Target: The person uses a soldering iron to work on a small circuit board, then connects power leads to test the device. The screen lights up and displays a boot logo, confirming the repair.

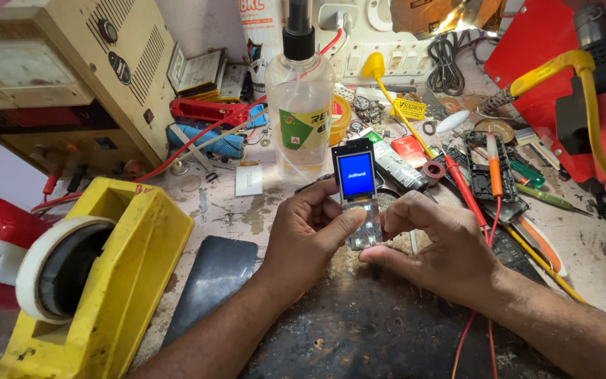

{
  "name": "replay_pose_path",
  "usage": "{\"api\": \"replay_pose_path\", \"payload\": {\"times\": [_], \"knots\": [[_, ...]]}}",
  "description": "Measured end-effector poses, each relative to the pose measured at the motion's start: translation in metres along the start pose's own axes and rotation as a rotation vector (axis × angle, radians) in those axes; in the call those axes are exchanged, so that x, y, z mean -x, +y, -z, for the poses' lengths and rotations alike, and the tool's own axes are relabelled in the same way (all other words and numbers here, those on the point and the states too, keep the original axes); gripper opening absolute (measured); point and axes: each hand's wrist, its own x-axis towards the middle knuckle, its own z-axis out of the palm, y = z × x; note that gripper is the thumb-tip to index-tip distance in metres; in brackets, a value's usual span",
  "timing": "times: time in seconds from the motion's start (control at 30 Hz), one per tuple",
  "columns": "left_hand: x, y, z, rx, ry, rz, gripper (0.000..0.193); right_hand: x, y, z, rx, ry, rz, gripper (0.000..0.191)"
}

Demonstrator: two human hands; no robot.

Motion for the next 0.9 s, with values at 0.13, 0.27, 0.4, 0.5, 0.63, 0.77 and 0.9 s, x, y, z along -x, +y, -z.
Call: {"api": "replay_pose_path", "payload": {"times": [0.13, 0.27, 0.4, 0.5, 0.63, 0.77, 0.9], "knots": [[-0.0004, -0.0006, 0.0002, -0.008, -0.004, -0.006, 0.035, -0.0004, -0.0005, -0.0005, -0.002, -0.002, -0.023, 0.045], [-0.0002, -0.0008, 0.0007, 0.023, -0.009, -0.004, 0.033, -0.0017, -0.0011, 0.0002, 0.034, -0.001, -0.037, 0.046], [-0.0005, -0.0006, 0.0009, 0.019, -0.007, 0.014, 0.033, -0.0032, -0.0003, 0.0002, 0.015, -0.013, -0.033, 0.047], [-0.0003, -0.0006, 0.0003, 0.030, -0.010, 0.017, 0.034, -0.0024, 0.0000, 0.0003, 0.014, -0.016, -0.036, 0.046], [-0.0001, -0.0005, 0.0005, 0.002, -0.012, -0.002, 0.034, -0.0015, 0.0001, -0.0001, 0.020, -0.014, -0.049, 0.045], [0.0002, -0.0008, 0.0003, 0.019, -0.001, 0.010, 0.037, -0.0017, 0.0007, -0.0004, -0.009, -0.016, -0.042, 0.045], [0.0005, -0.0009, 0.0003, 0.022, -0.003, 0.006, 0.037, -0.0019, 0.0008, -0.0002, -0.002, -0.016, -0.049, 0.045]]}}
